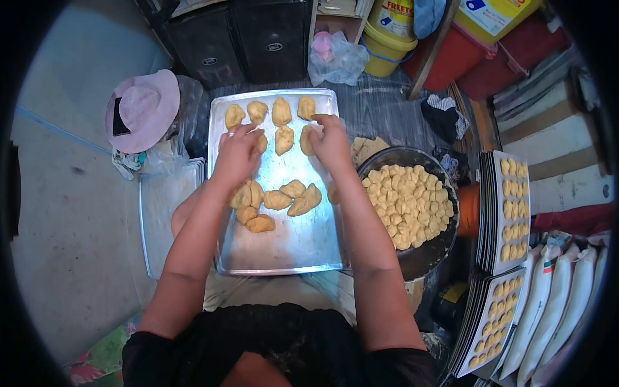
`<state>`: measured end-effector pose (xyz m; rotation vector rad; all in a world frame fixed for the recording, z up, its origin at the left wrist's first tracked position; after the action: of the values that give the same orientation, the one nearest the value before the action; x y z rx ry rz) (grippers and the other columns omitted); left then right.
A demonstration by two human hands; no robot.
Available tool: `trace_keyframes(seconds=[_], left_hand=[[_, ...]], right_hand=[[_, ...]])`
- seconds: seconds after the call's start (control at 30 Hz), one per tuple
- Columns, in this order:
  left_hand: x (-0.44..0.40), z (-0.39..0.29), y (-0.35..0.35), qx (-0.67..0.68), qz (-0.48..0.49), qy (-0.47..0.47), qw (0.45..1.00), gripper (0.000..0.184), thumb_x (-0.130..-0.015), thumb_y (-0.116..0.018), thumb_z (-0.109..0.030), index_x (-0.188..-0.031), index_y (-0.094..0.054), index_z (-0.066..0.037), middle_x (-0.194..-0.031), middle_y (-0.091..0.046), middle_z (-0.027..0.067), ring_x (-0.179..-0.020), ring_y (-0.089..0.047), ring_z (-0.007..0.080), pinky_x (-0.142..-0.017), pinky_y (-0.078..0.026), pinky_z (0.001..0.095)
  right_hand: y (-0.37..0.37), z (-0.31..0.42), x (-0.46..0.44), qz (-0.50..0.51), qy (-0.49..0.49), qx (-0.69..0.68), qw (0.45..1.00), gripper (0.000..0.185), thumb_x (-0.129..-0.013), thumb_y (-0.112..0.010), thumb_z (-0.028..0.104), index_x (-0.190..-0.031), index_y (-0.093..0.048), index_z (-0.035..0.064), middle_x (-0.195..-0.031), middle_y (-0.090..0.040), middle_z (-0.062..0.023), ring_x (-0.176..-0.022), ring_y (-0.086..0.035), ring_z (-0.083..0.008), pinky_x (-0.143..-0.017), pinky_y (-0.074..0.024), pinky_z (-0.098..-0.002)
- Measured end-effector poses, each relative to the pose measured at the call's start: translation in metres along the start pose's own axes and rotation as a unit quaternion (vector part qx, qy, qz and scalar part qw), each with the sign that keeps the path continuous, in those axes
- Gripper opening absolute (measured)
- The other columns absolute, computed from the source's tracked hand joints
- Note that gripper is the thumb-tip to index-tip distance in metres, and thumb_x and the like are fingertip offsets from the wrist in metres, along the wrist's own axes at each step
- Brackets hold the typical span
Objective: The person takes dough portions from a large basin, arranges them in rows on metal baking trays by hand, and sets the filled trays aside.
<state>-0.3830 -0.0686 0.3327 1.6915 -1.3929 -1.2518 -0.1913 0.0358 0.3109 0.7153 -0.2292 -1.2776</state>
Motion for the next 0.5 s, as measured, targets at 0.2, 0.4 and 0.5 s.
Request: trace_keyframes(seconds=[0.2,0.4,0.5], left_hand=[[-0.002,0.033,0.017,-0.015,-0.069,0.049,0.996,0.031,-0.087,-0.063,-0.014,-0.117,-0.069,-0.009,-0.124,-0.063,0.0100,-0.119,-0.054,0.0319,-0.099,-0.039,0.0464],[-0.057,0.001,-0.011,-0.031,-0.063,-0.041,0.997,0.030,-0.086,-0.067,-0.019,-0.115,-0.069,-0.010,-0.114,-0.066,0.0082,-0.112,-0.058,0.0301,-0.096,-0.042,0.0445],[-0.077,-0.003,-0.028,-0.032,-0.038,-0.062,0.997,0.032,-0.085,-0.068,-0.020,-0.116,-0.069,-0.011,-0.113,-0.066,0.0083,-0.109,-0.059,0.0297,-0.095,-0.042,0.0444]], right_hand=[[-0.015,-0.006,-0.049,-0.039,0.000,0.012,0.999,0.056,-0.077,-0.072,0.015,-0.130,-0.060,0.0035,-0.120,-0.061,-0.0203,-0.111,-0.060,-0.0363,-0.097,-0.0486,-0.0409],[-0.045,-0.017,-0.073,0.063,0.058,0.096,0.992,0.056,-0.074,-0.074,0.018,-0.128,-0.063,0.0075,-0.121,-0.062,-0.0166,-0.112,-0.060,-0.0362,-0.096,-0.0489,-0.0404],[-0.019,0.015,-0.058,-0.018,0.061,0.179,0.982,0.051,-0.074,-0.074,0.020,-0.123,-0.065,0.0097,-0.115,-0.064,-0.0137,-0.115,-0.057,-0.0338,-0.095,-0.0470,-0.0419]])
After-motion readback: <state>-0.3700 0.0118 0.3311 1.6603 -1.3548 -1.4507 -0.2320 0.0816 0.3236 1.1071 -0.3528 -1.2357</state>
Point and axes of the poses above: each hand's wrist, its own x-axis away from the middle knuckle, its own y-axis out of the back of the hand, z = x × y, the point moved 9 cm from there along -x, towards the middle knuckle
